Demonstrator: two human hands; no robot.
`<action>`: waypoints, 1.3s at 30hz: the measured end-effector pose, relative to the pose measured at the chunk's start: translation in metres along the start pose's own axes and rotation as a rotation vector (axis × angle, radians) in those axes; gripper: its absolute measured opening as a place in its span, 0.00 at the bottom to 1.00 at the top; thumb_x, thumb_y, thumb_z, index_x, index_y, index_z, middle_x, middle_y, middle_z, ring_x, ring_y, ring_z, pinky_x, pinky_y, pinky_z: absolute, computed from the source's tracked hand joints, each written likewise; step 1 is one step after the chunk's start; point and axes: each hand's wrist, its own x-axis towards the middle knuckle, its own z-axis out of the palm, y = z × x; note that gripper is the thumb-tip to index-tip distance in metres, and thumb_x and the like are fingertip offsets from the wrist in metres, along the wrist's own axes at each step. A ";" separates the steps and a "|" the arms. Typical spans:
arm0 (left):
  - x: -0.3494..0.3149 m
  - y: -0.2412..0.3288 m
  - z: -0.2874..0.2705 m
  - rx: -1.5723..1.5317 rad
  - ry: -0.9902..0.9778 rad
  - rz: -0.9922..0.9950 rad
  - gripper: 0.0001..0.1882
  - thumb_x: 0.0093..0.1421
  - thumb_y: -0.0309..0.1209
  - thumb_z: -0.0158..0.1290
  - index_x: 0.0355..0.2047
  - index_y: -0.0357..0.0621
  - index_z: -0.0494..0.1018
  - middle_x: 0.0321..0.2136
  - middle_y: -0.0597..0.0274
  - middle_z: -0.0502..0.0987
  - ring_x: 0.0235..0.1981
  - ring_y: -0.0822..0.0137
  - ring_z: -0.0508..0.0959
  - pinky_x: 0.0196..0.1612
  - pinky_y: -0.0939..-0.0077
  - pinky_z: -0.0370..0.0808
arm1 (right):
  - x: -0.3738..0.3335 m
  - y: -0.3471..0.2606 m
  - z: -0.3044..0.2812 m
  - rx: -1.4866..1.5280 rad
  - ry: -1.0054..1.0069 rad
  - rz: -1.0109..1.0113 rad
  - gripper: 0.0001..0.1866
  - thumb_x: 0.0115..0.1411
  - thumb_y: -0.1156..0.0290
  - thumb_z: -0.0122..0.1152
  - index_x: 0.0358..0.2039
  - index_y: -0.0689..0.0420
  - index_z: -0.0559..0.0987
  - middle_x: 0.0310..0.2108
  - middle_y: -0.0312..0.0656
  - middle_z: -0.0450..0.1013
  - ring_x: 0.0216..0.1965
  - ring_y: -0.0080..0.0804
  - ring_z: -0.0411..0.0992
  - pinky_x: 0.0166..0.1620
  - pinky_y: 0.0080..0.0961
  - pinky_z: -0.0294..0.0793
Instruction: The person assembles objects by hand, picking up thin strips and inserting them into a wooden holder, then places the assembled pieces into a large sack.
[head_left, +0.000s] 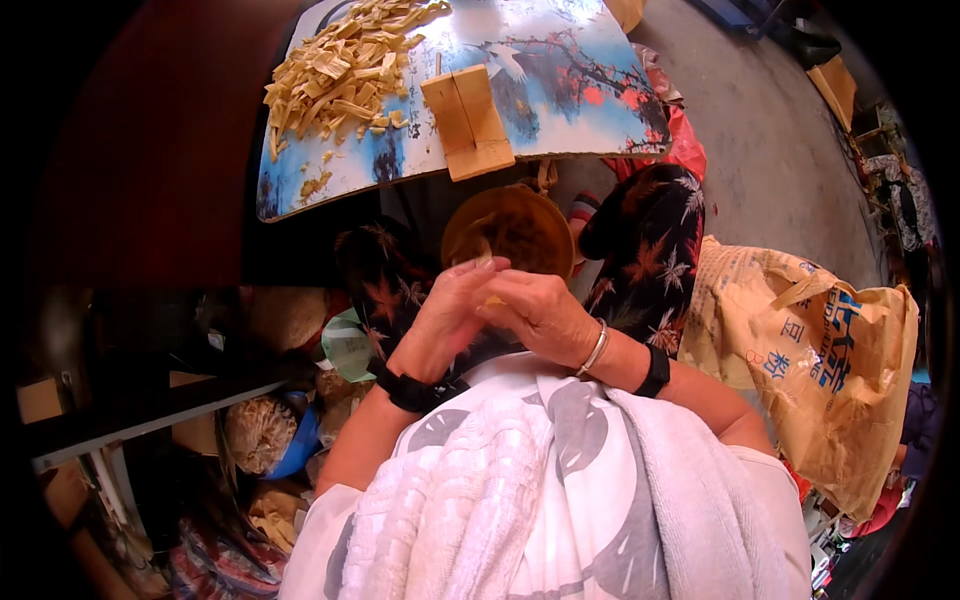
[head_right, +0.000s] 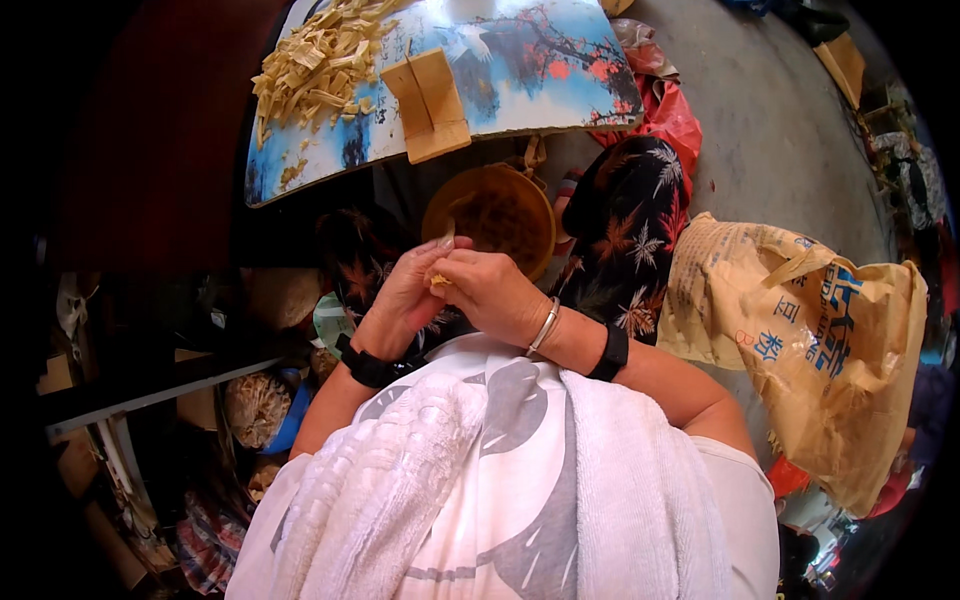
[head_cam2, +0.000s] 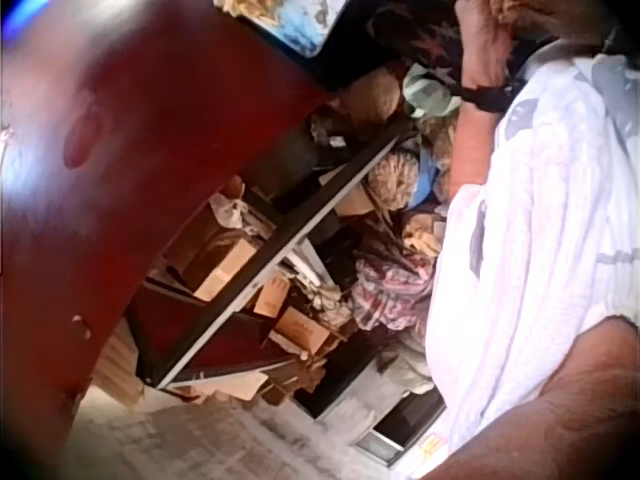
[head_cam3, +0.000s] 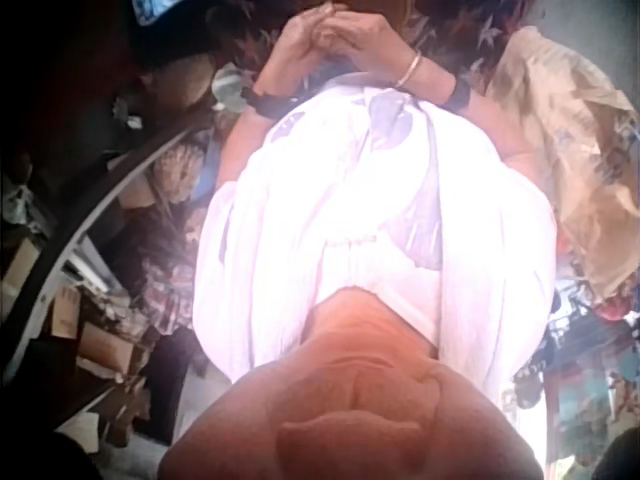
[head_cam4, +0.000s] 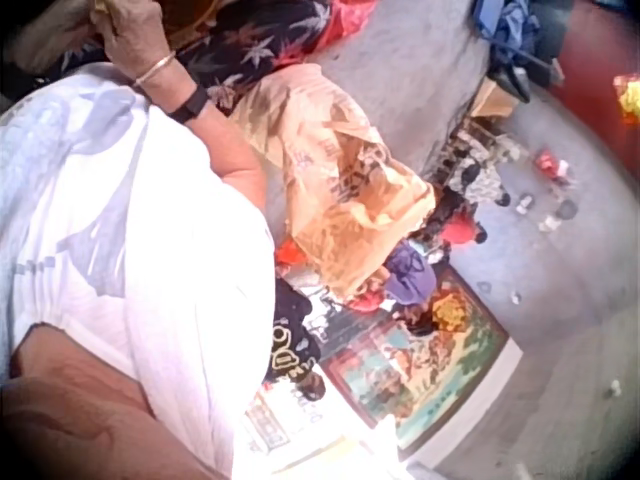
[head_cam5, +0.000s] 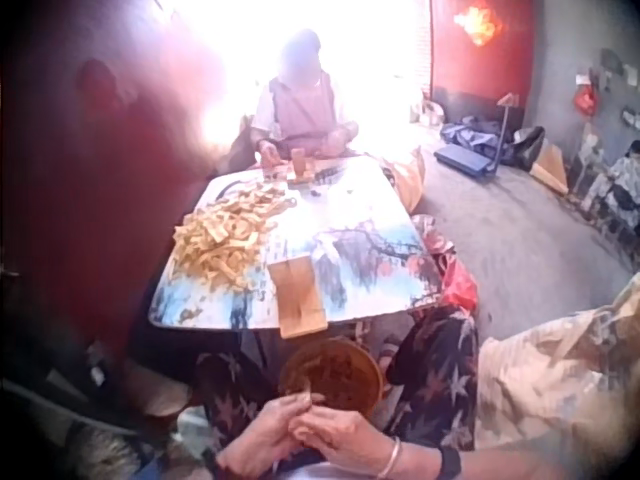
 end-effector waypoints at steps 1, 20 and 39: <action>0.003 0.001 0.000 0.099 -0.020 0.058 0.11 0.64 0.32 0.53 0.44 0.39 0.75 0.36 0.61 0.80 0.35 0.66 0.80 0.37 0.74 0.78 | -0.002 0.000 -0.002 -0.043 0.032 0.033 0.08 0.54 0.76 0.62 0.35 0.60 0.76 0.35 0.48 0.73 0.34 0.48 0.74 0.37 0.32 0.75; -0.006 0.006 0.038 1.713 0.337 1.115 0.18 0.52 0.16 0.52 0.45 0.38 0.76 0.32 0.52 0.72 0.28 0.51 0.77 0.33 0.66 0.78 | 0.007 0.046 0.008 0.341 0.285 0.704 0.13 0.64 0.62 0.56 0.36 0.61 0.78 0.27 0.39 0.76 0.27 0.23 0.76 0.27 0.21 0.75; -0.002 0.006 0.033 1.266 0.248 0.992 0.12 0.58 0.17 0.48 0.42 0.38 0.71 0.31 0.55 0.72 0.30 0.60 0.75 0.34 0.73 0.73 | 0.001 0.034 -0.001 1.378 0.163 0.786 0.11 0.67 0.61 0.52 0.44 0.52 0.76 0.39 0.31 0.73 0.41 0.19 0.71 0.43 0.21 0.74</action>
